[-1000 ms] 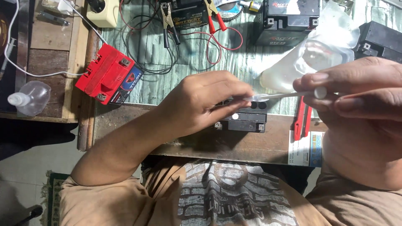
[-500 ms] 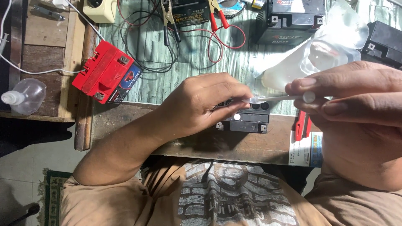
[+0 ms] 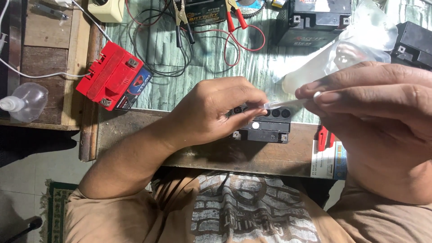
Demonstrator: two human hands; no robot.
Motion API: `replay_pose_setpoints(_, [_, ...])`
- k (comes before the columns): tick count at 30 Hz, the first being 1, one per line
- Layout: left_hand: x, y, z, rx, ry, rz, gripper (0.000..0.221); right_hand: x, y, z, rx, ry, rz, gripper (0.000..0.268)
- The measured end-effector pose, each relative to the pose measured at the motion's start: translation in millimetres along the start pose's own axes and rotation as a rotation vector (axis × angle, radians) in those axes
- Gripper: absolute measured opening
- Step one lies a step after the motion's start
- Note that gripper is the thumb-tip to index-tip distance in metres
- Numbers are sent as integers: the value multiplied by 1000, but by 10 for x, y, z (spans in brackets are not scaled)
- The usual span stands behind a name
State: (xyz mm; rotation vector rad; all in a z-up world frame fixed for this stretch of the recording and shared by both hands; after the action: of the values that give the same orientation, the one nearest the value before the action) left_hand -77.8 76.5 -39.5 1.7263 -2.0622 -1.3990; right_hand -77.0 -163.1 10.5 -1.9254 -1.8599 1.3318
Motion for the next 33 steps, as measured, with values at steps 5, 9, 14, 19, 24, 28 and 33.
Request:
replay_pose_setpoints(5, [-1,-6,-3,2,-2,4,14,12,-2,-33,-64,-32,38,19])
replay_pose_setpoints(9, [0,-21,2,4,-3,20,15,21,2,-36,-82,-35,35,20])
replay_pose_setpoints(14, [-6,-19,-2,-5,-1,30,16,-13,-7,-104,-137,-94,39,20])
replay_pose_setpoints(19, [3,-34,5,-13,-7,26,16,-6,-53,-178,-86,-140,49,15])
replay_pose_setpoints(24, [-21,-8,-11,-22,-5,24,11,22,-70,-217,-82,-150,57,12])
replay_pose_setpoints(28, [-23,-13,-10,-15,-6,27,12,58,-54,-252,-114,-156,36,11])
replay_pose_setpoints(33, [-24,-7,-19,-8,2,18,12,84,-29,-293,-139,-171,29,10])
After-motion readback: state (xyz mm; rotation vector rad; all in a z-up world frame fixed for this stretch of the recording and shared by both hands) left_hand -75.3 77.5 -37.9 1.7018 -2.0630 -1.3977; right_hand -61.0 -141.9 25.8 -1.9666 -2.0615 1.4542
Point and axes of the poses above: each hand's wrist, its own z-axis away from the middle knuckle, its own x-axis out of the palm, y = z × x, the point moved 1 cm from there along -z, towards the middle knuckle, and after that the axes turned 3 degrees about x, right-handed, at the moved point
